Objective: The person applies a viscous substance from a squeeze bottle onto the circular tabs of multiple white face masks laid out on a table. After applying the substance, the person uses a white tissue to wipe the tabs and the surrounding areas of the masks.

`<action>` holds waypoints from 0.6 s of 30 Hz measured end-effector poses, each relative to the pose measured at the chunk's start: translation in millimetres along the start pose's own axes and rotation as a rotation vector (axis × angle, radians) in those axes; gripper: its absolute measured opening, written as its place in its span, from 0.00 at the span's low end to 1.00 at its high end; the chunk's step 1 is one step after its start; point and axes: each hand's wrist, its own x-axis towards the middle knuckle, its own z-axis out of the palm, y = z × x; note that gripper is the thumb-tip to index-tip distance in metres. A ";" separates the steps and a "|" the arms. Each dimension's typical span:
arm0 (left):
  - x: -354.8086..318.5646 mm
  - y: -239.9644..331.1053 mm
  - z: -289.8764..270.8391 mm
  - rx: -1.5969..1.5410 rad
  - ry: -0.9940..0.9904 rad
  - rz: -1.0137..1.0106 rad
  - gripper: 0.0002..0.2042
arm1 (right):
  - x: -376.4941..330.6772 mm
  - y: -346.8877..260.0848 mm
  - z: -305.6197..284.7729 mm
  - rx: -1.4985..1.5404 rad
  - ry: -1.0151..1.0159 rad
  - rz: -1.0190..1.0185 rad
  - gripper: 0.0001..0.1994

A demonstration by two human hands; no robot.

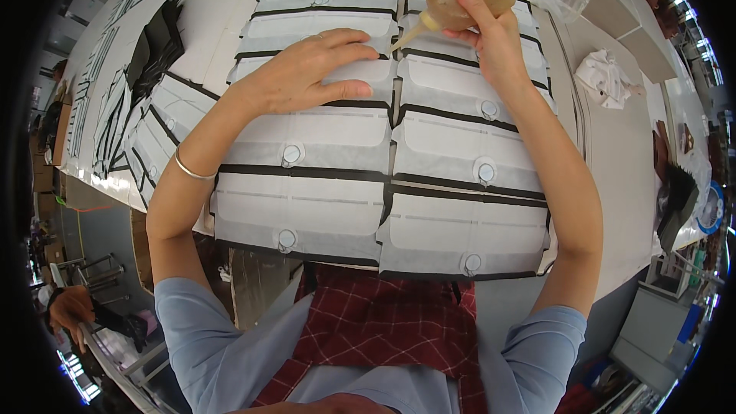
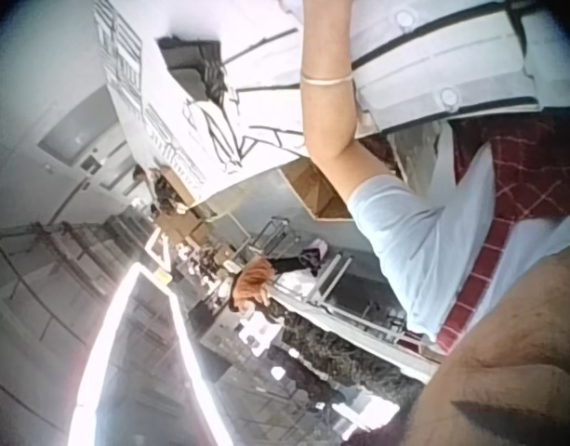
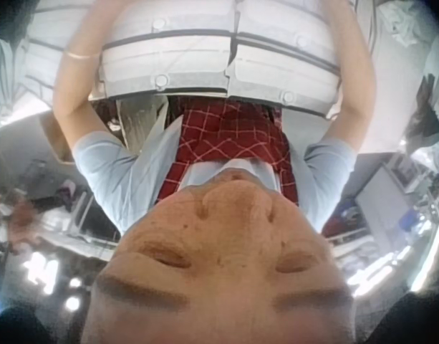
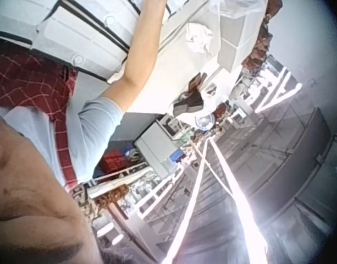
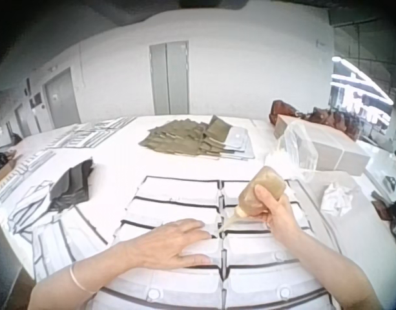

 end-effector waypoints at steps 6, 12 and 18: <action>-4.9 -3.8 5.8 -0.010 0.039 -0.011 0.28 | -6.1 -19.8 -21.2 0.730 -0.121 0.116 0.27; -20.1 11.6 3.8 0.044 0.070 0.055 0.28 | -28.6 -37.4 -11.2 0.407 0.014 0.035 0.26; -36.9 31.8 7.2 -0.043 0.027 0.073 0.29 | -37.8 -17.0 8.3 -0.003 0.101 -0.031 0.24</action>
